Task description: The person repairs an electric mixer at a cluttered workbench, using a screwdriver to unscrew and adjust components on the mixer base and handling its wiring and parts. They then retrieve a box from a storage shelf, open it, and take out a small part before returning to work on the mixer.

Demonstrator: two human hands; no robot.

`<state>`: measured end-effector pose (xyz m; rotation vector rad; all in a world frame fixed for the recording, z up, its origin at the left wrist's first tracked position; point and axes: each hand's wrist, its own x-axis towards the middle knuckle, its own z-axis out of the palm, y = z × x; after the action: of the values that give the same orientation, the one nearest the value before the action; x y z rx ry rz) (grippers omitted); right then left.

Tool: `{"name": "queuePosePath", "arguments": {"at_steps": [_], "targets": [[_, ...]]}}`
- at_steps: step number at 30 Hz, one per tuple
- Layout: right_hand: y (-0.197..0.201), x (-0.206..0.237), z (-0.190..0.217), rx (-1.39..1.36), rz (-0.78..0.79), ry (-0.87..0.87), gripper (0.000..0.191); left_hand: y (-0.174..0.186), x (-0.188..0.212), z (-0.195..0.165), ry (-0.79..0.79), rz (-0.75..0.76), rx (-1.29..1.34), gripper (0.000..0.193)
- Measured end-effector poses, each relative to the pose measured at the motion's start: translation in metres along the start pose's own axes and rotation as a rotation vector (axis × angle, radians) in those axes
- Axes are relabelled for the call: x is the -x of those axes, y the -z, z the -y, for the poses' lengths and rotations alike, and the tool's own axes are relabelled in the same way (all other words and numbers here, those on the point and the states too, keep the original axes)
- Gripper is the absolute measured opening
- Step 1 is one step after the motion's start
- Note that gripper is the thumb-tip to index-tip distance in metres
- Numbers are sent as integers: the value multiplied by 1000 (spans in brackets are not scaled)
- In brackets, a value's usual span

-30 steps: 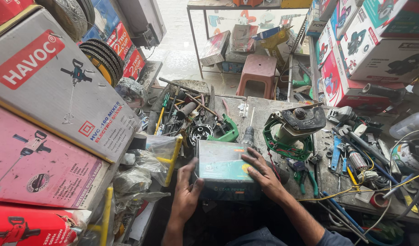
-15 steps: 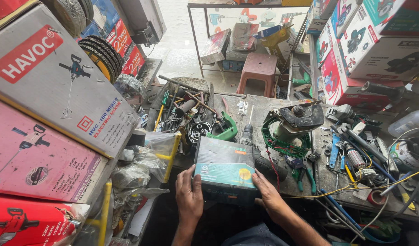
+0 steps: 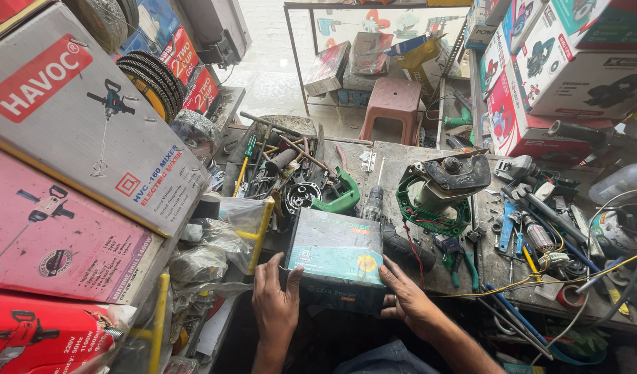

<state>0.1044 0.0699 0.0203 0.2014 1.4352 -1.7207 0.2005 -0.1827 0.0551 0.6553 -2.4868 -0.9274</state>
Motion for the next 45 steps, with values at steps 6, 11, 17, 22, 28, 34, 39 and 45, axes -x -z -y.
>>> {"name": "queuePosePath", "arguments": {"at_steps": [6, 11, 17, 22, 28, 34, 39, 45], "targets": [[6, -1, -3, 62, -57, -79, 81, 4, -2, -6, 47, 65, 30, 84], [-6, -8, -20, 2, 6, -15, 86, 4, -2, -1, 115, 143, -87, 77], [-20, -20, -32, -33, -45, 30, 89, 1, 2, 9, 159, 183, -216, 73], [-16, -30, -41, 37, -43, 71, 96, 0, -3, 13, 261, 265, -295, 80], [-10, -48, -64, 73, -53, 110, 106, -1, -3, 17, 262, 288, -287, 83], [-3, -62, -77, 103, -49, 266, 106, -9, -6, 26, 324, 272, -254, 85], [-4, -65, -75, 204, -161, 230, 100, -21, -5, 34, 292, 229, -242, 87], [13, -60, -84, -155, -49, -50, 85, -21, -6, 33, 385, 252, -172, 84]]}}
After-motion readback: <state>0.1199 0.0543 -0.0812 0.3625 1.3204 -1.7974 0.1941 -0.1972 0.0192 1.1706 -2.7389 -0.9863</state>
